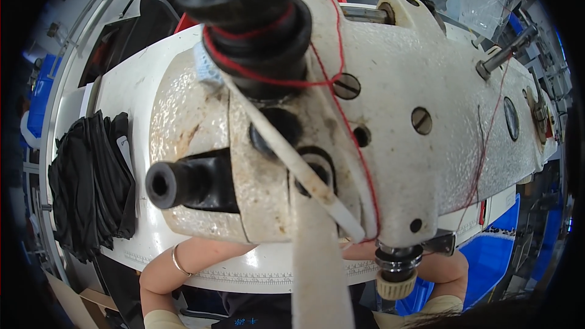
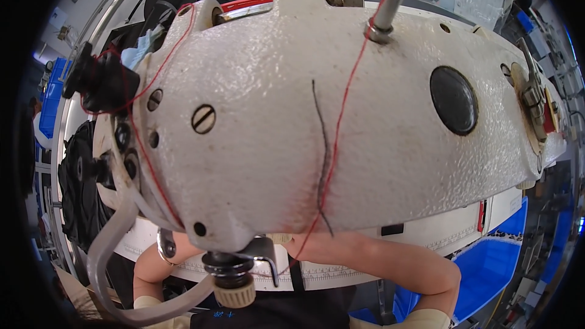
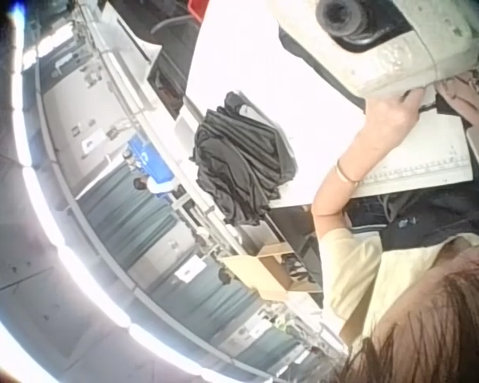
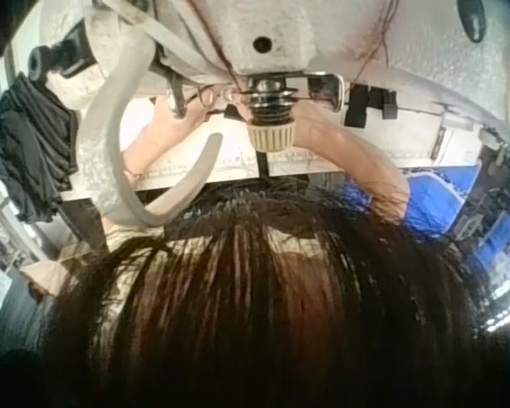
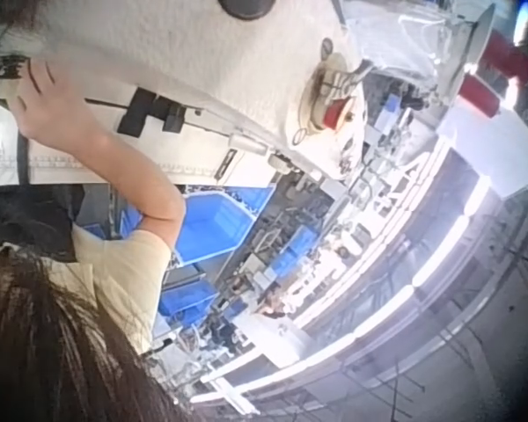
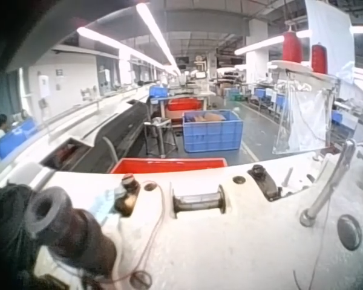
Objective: The recorder is sewing black leather or fabric pieces using an industrial sewing machine.
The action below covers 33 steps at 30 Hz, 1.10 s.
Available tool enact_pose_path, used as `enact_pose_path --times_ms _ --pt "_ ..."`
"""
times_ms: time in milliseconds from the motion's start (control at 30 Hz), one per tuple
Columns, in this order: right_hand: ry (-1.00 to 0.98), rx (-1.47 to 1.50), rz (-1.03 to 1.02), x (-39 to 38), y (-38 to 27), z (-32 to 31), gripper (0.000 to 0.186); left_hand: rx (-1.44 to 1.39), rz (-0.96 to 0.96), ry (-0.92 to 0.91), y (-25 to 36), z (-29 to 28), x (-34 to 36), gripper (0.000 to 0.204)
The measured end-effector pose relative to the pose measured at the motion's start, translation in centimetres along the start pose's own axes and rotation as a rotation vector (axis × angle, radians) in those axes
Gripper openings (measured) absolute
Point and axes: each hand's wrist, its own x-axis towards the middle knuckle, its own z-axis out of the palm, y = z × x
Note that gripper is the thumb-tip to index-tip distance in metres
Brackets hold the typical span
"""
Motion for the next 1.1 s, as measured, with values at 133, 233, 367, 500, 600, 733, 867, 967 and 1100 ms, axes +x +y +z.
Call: enact_pose_path --times_ms 133,233,367,500,600,733,867,967,1100 --pt "-0.117 -0.012 -0.196 -1.0 1.3 1.4 0.031 0.260 0.232 0.093 -0.3 -0.2 0.2 0.030" --pt "-0.384 0.212 0.328 -0.1 1.0 -3.4 0.027 0.166 0.194 -0.003 0.1 -0.6 1.3 0.031" --pt "-0.385 0.463 0.590 -0.8 2.6 -2.5 0.028 0.132 -0.001 -0.127 1.1 -1.5 0.2 0.034" --pt "-0.363 0.695 0.998 -1.0 3.2 -2.5 0.029 0.135 0.077 -0.031 0.9 -1.1 0.7 0.042" --pt "-0.399 0.352 0.429 2.1 1.7 -3.9 0.026 0.113 0.077 -0.018 0.4 -0.8 0.4 0.042" --pt "-0.445 0.310 0.364 -0.5 0.4 -1.3 0.028 0.172 0.129 -0.055 0.6 -1.4 1.3 0.041" --pt "-0.325 1.122 0.830 0.0 2.6 -2.0 0.036 0.120 -0.006 -0.094 -1.3 -1.4 1.9 0.036" --pt "-0.269 0.724 0.491 1.9 3.1 -1.9 0.035 0.063 -0.019 0.052 -1.5 -1.3 2.6 0.034" --pt "-0.382 0.105 0.471 1.1 2.8 -0.6 0.032 0.226 -0.037 0.214 -1.9 -1.6 2.8 0.025"
